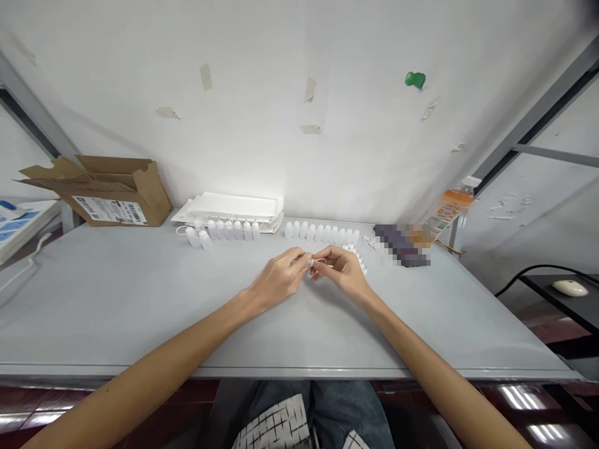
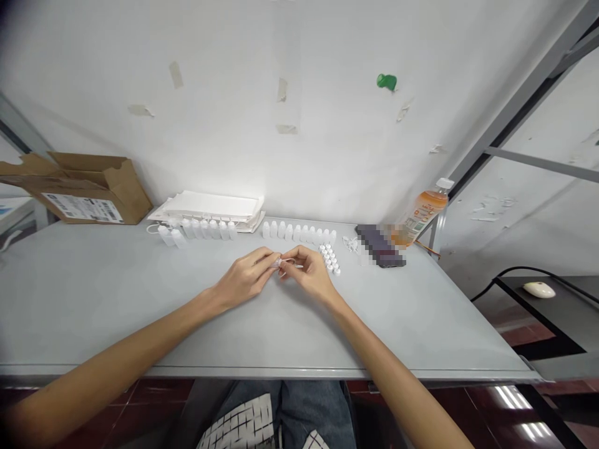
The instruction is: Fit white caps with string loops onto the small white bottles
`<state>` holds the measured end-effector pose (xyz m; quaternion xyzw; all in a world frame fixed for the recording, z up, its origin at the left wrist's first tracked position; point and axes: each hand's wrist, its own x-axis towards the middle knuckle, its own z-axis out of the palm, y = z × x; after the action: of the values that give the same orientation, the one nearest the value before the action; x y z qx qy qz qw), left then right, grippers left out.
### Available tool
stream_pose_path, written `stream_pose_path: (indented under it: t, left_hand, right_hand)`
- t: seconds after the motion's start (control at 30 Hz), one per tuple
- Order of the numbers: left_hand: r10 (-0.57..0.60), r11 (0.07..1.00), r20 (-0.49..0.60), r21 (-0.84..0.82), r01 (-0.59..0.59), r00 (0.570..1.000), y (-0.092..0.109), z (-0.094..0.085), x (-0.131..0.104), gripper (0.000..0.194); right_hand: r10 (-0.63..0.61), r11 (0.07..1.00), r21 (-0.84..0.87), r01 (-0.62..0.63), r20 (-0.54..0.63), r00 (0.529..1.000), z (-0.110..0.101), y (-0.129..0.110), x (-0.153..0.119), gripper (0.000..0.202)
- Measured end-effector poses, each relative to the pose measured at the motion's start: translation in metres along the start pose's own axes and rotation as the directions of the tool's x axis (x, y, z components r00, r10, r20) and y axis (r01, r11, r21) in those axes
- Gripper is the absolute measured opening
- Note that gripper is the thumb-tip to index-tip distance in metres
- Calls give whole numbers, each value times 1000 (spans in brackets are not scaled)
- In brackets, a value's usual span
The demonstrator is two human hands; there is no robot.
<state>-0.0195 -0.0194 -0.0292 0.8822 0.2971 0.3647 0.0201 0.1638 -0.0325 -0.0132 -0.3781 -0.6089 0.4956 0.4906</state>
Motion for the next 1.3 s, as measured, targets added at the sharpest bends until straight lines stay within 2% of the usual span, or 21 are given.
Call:
stream_pose_path:
  t: [0.17,0.47,0.67,0.9,1.3]
  left_hand:
    - [-110,982,-10,-153,107,994,2,-2,3,17]
    - [-40,997,-113,-78,31,993,-2,-2,2,17]
    - [11,1000,-115,21,-8,993,0,-1,2,17]
    - [59,989,-91,140,-45,994,-3,0,0,19]
    - [95,988,-115,136,-79,989,2,0,0,21]
  right_hand:
    - [-76,991,-115,72,-31,997,-1,4,1,31]
    - [-111,978,-178,109,-4,994,0,-3,-1,24]
    - [-35,990,-141,31,-29,999,-2,-3,2,24]
    - [81,995,-65,-80,14,997,-3,1,3,32]
    - [79,997,5,-79,-10,997,-4,-2,2,33]
